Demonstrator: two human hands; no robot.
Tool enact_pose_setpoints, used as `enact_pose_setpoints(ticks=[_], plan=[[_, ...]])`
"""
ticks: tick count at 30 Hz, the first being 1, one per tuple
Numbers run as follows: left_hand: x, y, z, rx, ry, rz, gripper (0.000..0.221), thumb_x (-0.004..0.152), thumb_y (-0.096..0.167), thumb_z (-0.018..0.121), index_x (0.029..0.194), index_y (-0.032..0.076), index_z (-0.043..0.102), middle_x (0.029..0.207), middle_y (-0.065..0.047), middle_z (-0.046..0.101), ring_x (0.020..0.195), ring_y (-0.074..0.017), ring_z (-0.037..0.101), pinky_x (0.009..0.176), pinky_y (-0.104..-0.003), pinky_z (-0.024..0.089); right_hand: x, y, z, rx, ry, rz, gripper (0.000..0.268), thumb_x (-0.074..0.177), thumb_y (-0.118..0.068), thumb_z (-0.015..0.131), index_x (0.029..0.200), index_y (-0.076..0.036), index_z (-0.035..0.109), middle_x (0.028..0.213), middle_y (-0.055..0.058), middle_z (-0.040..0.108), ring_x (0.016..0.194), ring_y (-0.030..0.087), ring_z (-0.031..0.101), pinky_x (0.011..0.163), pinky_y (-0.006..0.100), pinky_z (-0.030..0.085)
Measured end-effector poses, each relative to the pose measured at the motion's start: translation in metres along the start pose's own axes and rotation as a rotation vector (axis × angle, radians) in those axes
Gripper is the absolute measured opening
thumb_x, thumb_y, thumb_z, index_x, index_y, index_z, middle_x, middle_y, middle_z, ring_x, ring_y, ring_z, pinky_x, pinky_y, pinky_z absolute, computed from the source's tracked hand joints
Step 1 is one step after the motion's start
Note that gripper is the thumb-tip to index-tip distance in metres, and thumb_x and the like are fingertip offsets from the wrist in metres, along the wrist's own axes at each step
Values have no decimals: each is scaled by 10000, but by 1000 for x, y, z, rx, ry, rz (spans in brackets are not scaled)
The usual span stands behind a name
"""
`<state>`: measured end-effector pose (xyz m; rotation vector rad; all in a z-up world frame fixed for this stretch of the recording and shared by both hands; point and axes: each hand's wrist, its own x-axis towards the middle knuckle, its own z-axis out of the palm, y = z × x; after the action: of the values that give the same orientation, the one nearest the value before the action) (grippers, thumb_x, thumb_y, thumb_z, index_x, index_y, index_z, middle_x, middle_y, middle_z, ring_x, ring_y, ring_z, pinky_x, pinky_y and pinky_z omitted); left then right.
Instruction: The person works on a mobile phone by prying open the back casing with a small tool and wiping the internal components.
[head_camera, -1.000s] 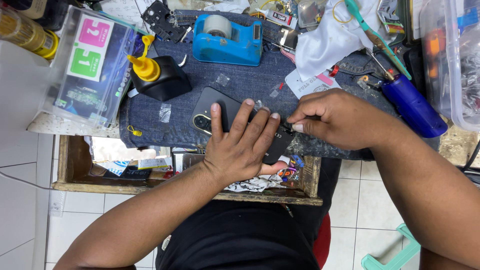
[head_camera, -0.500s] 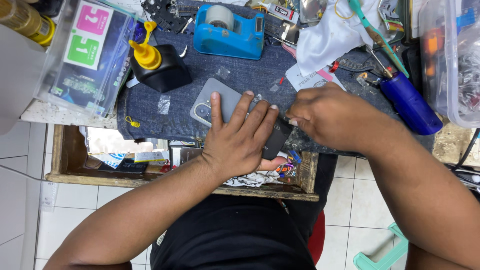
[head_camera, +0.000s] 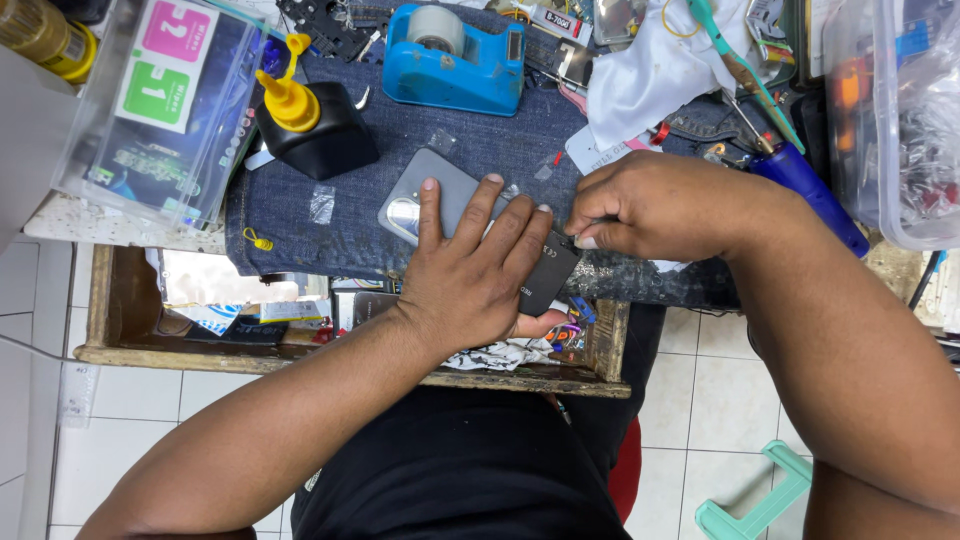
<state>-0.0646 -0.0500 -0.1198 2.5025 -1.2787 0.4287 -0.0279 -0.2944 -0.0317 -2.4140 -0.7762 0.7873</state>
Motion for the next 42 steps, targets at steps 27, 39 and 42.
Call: enact_pose_setpoints(ticks=[27, 39, 42], plan=[[4, 2, -5, -24, 31, -37, 1024, 813, 887, 560, 1398, 48, 615, 1380, -158, 563, 1396, -403, 446, 1099, -791, 181, -16, -15, 14, -4, 193, 283, 193, 838, -158, 727, 1020, -99, 746, 955, 98, 770, 886, 299, 731, 760, 410, 560], [5, 2, -1, -19, -19, -59, 1052, 795, 921, 510, 1413, 73, 594, 1386, -147, 542, 1409, -388, 415, 1094, -798, 175, -21, -30, 33, 143, 307, 513, 153, 881, -190, 741, 998, -91, 754, 890, 88, 787, 790, 223, 754, 730, 361, 567], [5, 2, -1, -23, -23, -60, 1056, 791, 920, 509, 1413, 71, 593, 1387, -148, 542, 1407, -385, 411, 1092, -799, 177, -26, -32, 50, 187, 400, 529, 147, 871, -149, 737, 1001, -81, 750, 904, 88, 787, 784, 209, 754, 725, 340, 567]])
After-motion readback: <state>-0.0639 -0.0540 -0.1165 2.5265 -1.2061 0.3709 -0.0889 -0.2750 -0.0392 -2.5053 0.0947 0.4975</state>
